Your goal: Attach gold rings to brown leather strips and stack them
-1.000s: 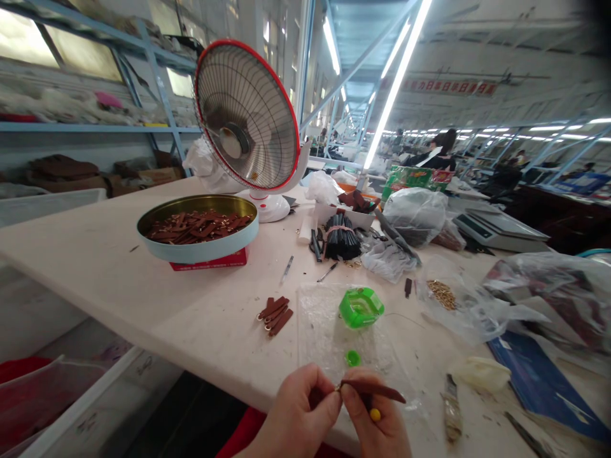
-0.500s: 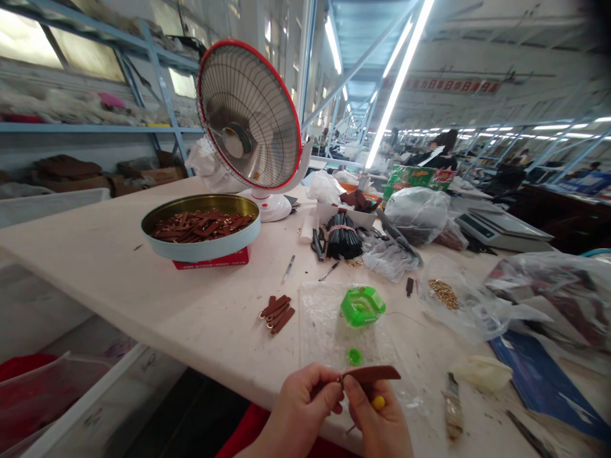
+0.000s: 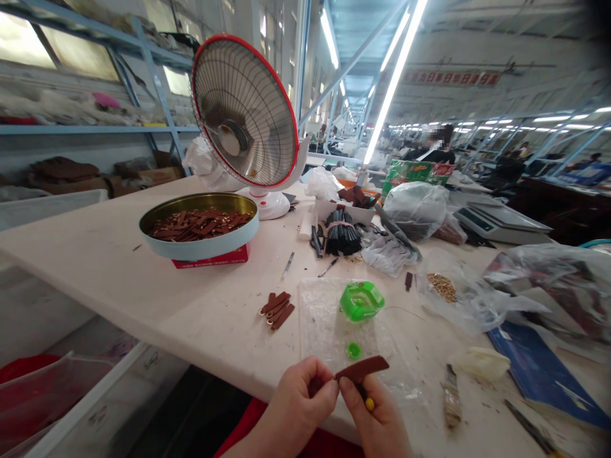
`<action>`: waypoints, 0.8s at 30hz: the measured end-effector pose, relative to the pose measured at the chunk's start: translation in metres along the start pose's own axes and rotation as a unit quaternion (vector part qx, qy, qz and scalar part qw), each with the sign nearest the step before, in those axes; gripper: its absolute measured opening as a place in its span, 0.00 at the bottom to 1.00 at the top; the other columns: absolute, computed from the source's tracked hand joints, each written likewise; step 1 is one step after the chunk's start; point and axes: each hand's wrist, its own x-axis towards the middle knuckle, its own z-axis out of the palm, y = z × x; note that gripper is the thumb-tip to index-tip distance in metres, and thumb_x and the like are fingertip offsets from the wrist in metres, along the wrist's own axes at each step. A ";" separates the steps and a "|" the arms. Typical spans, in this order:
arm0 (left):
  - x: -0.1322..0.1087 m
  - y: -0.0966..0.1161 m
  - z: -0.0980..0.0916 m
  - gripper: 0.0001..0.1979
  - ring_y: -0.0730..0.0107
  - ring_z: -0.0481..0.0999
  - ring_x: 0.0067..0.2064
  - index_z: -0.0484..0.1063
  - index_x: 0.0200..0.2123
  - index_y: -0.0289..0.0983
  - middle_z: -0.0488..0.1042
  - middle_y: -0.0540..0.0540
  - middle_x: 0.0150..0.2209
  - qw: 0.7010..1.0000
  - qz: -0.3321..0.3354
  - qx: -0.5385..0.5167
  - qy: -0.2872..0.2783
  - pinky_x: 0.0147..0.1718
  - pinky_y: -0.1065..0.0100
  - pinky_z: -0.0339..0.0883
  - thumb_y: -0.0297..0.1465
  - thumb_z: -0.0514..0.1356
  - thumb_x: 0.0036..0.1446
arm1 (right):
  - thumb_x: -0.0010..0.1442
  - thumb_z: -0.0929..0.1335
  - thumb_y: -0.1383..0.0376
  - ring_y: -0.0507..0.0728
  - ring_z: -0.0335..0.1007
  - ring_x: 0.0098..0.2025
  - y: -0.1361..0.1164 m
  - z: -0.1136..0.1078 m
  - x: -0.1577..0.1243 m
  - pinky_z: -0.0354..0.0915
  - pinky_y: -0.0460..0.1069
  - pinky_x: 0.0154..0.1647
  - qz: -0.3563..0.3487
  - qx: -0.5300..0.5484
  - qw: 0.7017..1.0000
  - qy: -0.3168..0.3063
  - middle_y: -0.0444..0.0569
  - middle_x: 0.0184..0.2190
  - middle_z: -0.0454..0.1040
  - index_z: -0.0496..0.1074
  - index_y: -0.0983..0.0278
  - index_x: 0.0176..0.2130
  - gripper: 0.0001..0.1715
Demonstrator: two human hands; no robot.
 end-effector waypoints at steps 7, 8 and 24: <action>-0.002 0.001 -0.014 0.08 0.75 0.65 0.25 0.66 0.25 0.35 0.67 0.52 0.21 0.997 0.005 0.054 -0.056 0.25 0.73 0.57 0.34 0.56 0.52 | 0.49 0.69 0.50 0.52 0.56 0.21 0.001 0.005 0.002 0.56 0.46 0.22 0.085 0.076 0.993 -0.027 0.39 0.17 0.62 0.70 0.62 0.25 0.18; -0.002 -0.001 -0.015 0.09 0.74 0.65 0.25 0.67 0.25 0.35 0.68 0.52 0.21 0.996 0.005 0.063 -0.056 0.25 0.73 0.57 0.34 0.56 0.52 | 0.48 0.69 0.50 0.52 0.55 0.21 0.000 0.005 0.002 0.56 0.46 0.22 0.097 0.086 0.991 -0.029 0.38 0.16 0.61 0.70 0.62 0.25 0.18; 0.024 -0.004 -0.007 0.04 0.78 0.55 0.21 0.60 0.23 0.36 0.57 0.57 0.18 0.994 -0.079 -0.070 -0.005 0.22 0.73 0.50 0.30 0.53 0.44 | 0.56 0.65 0.49 0.54 0.62 0.26 0.026 -0.028 0.036 0.60 0.47 0.27 0.058 0.046 0.996 0.040 0.41 0.22 0.68 0.70 0.61 0.37 0.19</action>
